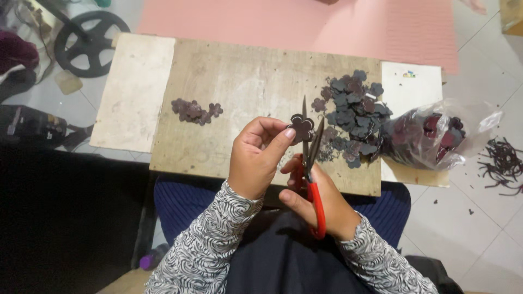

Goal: The person sits at a workbench and uses red-handled scissors to trim the edges of dark fabric flower-shaped cutouts, working on one piece at a time. Trimmed pieces are set on the table beside a pile of untrimmed cutouts and a plastic bag of finished pieces.

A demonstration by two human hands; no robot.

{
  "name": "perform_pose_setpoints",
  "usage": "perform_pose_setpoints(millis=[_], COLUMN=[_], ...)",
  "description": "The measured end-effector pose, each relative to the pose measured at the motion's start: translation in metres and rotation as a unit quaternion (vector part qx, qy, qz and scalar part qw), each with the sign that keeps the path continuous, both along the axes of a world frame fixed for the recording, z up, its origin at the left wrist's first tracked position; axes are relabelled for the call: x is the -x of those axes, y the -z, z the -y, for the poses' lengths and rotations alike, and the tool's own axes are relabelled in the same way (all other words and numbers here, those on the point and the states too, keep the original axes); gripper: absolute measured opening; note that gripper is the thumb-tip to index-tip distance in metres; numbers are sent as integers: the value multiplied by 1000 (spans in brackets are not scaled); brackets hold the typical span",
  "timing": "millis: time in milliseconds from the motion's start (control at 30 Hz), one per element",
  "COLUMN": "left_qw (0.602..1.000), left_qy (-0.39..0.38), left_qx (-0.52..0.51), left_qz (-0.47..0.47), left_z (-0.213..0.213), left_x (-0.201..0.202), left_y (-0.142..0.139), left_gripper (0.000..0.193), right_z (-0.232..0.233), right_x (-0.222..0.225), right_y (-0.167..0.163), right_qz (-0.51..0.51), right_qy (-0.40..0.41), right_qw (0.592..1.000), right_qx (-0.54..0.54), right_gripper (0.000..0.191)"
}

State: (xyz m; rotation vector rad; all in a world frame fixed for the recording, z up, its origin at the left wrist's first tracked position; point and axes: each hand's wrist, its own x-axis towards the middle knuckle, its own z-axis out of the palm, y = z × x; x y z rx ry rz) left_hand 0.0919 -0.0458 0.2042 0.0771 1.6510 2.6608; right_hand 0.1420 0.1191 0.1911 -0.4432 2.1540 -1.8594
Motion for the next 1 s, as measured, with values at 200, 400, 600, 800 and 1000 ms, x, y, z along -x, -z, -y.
perform_pose_setpoints(millis=[200, 400, 600, 800, 1000], left_qw=[1000, 999, 997, 996, 996], left_qy=[-19, -3, -20, -29, -40], left_qx=[4, 17, 72, 78, 73], left_qz=[11, 44, 17, 16, 11], left_z=[-3, -5, -6, -7, -7], left_x=[-8, -15, -20, -22, -24], left_y=[5, 6, 9, 7, 9], left_gripper=[9, 10, 9, 9, 10], right_z=[-2, -2, -3, -3, -2], right_x=[-1, 1, -1, -2, -4], right_y=[10, 16, 16, 17, 22], right_qz=[11, 22, 25, 19, 22], right_qy=[-24, -39, -53, -64, -68], right_qw=[999, 999, 998, 997, 996], right_qx=[-43, 19, 18, 31, 58], right_gripper=[61, 73, 80, 83, 86])
